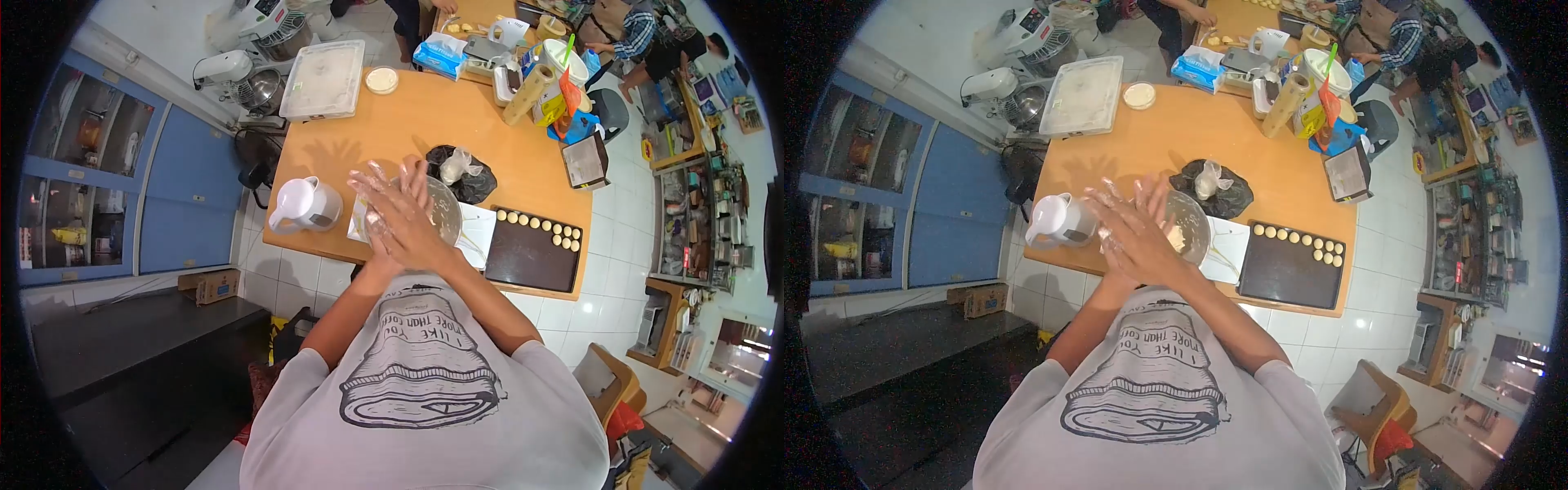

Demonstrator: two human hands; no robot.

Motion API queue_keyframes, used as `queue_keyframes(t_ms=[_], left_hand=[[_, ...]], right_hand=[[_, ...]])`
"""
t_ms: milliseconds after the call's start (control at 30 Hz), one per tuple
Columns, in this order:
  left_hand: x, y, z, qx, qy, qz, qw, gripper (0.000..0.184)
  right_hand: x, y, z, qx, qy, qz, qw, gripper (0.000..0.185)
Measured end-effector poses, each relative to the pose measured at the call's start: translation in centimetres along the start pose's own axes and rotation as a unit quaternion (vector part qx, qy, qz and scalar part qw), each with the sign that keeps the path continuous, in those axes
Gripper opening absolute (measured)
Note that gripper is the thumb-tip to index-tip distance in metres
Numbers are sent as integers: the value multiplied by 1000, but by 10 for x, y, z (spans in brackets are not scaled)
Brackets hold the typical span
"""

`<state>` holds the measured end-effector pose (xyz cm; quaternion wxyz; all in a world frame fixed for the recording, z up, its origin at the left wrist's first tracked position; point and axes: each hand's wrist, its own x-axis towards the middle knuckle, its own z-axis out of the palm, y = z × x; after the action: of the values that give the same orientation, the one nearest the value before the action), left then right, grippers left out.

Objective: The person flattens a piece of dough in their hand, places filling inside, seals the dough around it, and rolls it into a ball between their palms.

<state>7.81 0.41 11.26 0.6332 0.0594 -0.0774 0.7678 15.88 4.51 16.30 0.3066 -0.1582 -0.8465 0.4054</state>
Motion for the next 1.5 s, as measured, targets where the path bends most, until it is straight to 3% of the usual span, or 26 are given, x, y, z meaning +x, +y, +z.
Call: queue_keyframes(t_ms=[67, 167, 233, 300, 467, 567, 667, 767, 867, 933, 1000, 1067, 1133, 1200, 1267, 1367, 1500], left_hand=[[0, -10, 28, 192, 147, 0, 970, 86], [3, 17, 40, -65, 131, -7, 989, 79], [3, 5, -6, 132, 87, 36, 987, 81], [6, 2, -6, 228, 70, 54, 970, 82], [11, 15, 43, 222, 103, 22, 969, 85], [-2, 5, -13, 237, 80, 34, 968, 88], [8, 11, 10, 240, 101, 34, 965, 89], [15, 15, 32, 241, 126, 29, 962, 91], [0, 5, -1, 296, 39, -25, 954, 94], [5, 10, 11, 226, 129, -1, 966, 95], [8, 12, 14, 201, 149, 12, 968, 92], [9, 9, 9, 225, 100, 11, 969, 85], [0, -1, 7, 56, 35, 13, 998, 84], [-2, -3, 3, 27, 10, 12, 1000, 84], [3, 1, -4, 137, 25, 6, 990, 84], [5, 7, -20, 299, 47, 2, 953, 84], [-1, -1, -50, 176, 45, 13, 983, 82]], right_hand=[[6, 18, -5, -16, 1, -25, 1000, 57], [5, 20, -4, -80, 30, -25, 996, 64], [3, 16, 4, -64, 29, -52, 996, 62], [5, 14, 4, -56, 25, -59, 996, 60], [9, 19, -1, -37, 47, -34, 998, 56], [5, 11, 6, -18, 26, -81, 996, 56], [10, 23, -4, -54, 25, -51, 997, 57], [5, 29, 7, -58, 15, -63, 996, 71], [6, 22, 6, -16, -5, -68, 998, 59], [9, 26, -3, -26, 18, -57, 998, 59], [10, 23, -4, -43, 21, -59, 997, 62], [6, 12, 1, -66, 5, -71, 995, 69], [9, 19, 2, -50, 13, -60, 997, 62], [10, 23, 0, -48, 24, -48, 997, 59], [9, 25, -4, -62, 37, -34, 997, 57], [0, 19, 10, 52, -16, -42, 998, 66], [7, 27, 7, -25, 13, -24, 999, 69]])
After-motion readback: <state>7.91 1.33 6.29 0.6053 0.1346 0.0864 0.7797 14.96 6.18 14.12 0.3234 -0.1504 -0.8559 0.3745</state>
